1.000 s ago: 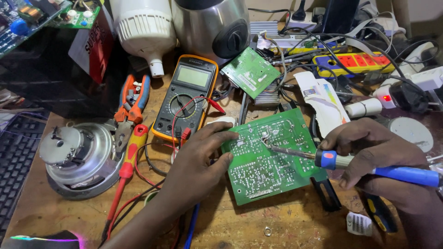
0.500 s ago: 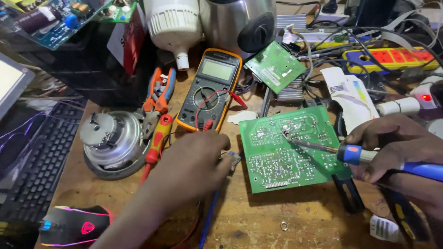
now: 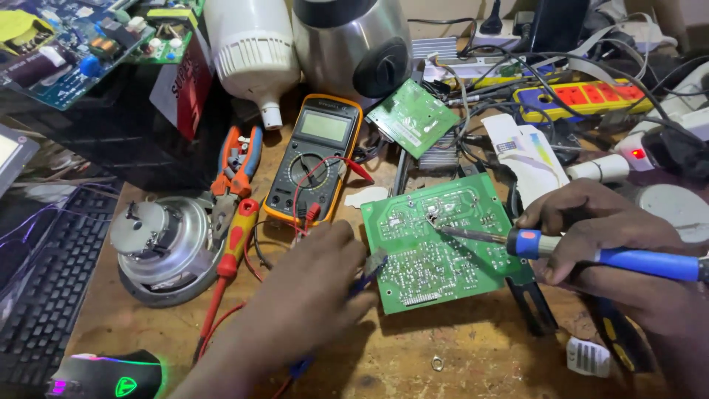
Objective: Soldering and desoldering components on a printed circuit board at a repair bench, including a brief interaction with a mixing console.
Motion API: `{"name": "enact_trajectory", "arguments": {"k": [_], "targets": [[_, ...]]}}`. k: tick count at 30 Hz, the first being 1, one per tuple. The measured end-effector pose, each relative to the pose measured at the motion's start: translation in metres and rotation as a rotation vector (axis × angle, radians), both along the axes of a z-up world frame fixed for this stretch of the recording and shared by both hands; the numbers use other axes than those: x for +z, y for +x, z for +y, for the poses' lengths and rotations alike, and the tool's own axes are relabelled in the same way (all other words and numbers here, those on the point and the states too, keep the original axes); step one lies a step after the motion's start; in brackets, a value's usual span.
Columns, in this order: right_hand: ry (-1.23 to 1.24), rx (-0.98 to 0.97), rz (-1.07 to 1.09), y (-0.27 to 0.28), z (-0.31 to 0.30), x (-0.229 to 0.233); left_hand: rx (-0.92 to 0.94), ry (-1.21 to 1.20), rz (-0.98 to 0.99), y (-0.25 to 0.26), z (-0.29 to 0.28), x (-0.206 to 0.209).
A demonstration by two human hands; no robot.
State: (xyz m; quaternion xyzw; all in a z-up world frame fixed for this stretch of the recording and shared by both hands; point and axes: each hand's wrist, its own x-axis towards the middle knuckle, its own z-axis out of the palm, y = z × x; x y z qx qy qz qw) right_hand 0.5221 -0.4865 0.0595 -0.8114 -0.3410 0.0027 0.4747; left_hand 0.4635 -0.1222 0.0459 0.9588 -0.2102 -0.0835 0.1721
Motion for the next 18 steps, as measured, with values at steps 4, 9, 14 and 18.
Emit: {"name": "enact_trajectory", "arguments": {"k": [4,9,14,18], "targets": [[0.028,0.019,0.025,0.001,-0.002,-0.004,-0.064,-0.053,-0.048,0.002,-0.006,-0.01],[0.042,-0.003,0.076,-0.004,0.003,0.005,-0.023,-0.388,-0.153,0.008,-0.002,0.002],[0.061,-0.033,0.034,-0.005,0.004,0.003,0.108,-0.425,0.064,0.01,-0.017,0.026],[0.046,-0.038,0.03,-0.005,0.005,0.005,-0.065,-0.249,0.016,0.019,-0.016,0.0]]}}
